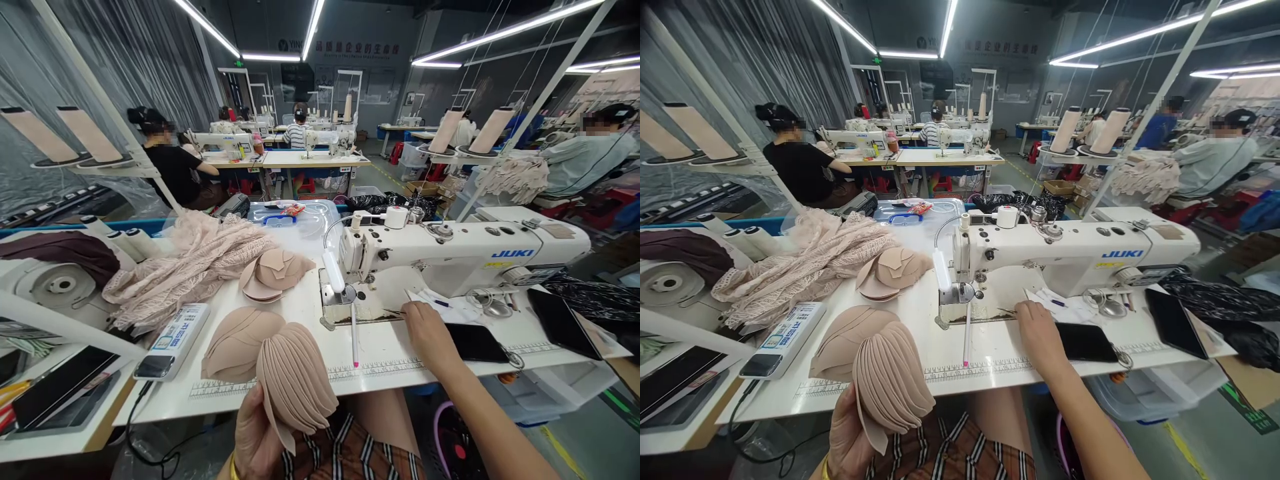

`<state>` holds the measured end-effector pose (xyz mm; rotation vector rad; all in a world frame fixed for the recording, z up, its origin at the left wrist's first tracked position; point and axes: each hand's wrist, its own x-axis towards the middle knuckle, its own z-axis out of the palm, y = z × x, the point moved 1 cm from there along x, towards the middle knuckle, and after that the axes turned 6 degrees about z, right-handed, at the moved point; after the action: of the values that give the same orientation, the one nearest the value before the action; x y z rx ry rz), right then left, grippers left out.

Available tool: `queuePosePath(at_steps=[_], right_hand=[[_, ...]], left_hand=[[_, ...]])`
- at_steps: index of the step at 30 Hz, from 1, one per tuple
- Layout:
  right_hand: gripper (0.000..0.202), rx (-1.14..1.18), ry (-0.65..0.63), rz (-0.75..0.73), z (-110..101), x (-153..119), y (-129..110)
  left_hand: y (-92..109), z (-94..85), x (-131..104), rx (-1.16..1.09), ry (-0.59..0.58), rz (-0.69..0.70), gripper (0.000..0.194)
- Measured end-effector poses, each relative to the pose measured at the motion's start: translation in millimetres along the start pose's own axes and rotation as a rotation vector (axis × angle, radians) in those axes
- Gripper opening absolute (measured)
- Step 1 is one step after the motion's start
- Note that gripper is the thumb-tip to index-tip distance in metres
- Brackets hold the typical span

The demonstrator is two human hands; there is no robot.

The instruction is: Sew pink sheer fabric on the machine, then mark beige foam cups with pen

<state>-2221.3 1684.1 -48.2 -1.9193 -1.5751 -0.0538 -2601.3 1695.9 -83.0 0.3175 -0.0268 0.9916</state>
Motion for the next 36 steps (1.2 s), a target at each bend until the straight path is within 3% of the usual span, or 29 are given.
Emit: queuePosePath(at_steps=[3, 4, 7, 10, 13, 18, 23, 27, 36], right_hand=[[0.027, 0.177, 0.038, 0.087, -4.9, -28.1, -35.4], [0.028, 0.288, -0.021, 0.127, -4.1, -39.8, -52.7], [0.035, 1.087, -0.466, 0.365, 7.9, -71.6, -108.9], [0.040, 1.436, -0.611, 0.424, 19.6, -83.9, -148.8], [0.039, 1.476, -0.667, 0.431, 22.7, -79.7, -161.2], [0.044, 1.409, -0.681, 0.390, 19.3, -70.9, -158.3], [0.042, 1.564, -0.694, 0.405, 33.3, -81.8, -159.2], [0.038, 1.600, -0.655, 0.395, 39.1, -87.8, -163.3], [0.042, 1.566, -0.570, 0.403, 30.7, -85.4, -175.2]], left_hand=[[-0.7, 3.2, 4.3, 0.001, -0.137, -0.003, 0.044], [-1.4, 4.8, 6.3, 0.001, -0.163, -0.006, 0.045], [-4.6, 8.6, 11.6, -0.001, -0.227, -0.006, 0.047], [-6.8, 8.7, 12.3, 0.003, -0.266, -0.024, 0.047], [-6.7, 4.8, 8.7, -0.001, -0.231, -0.042, 0.049], [-5.6, -1.0, 3.7, -0.033, -0.208, -0.041, 0.056], [-9.4, 0.6, 6.3, -0.029, -0.164, -0.046, 0.055], [-12.2, 1.5, 8.1, -0.011, -0.153, -0.048, 0.051], [-15.4, 8.4, 11.0, -0.012, -0.197, -0.049, 0.050]])
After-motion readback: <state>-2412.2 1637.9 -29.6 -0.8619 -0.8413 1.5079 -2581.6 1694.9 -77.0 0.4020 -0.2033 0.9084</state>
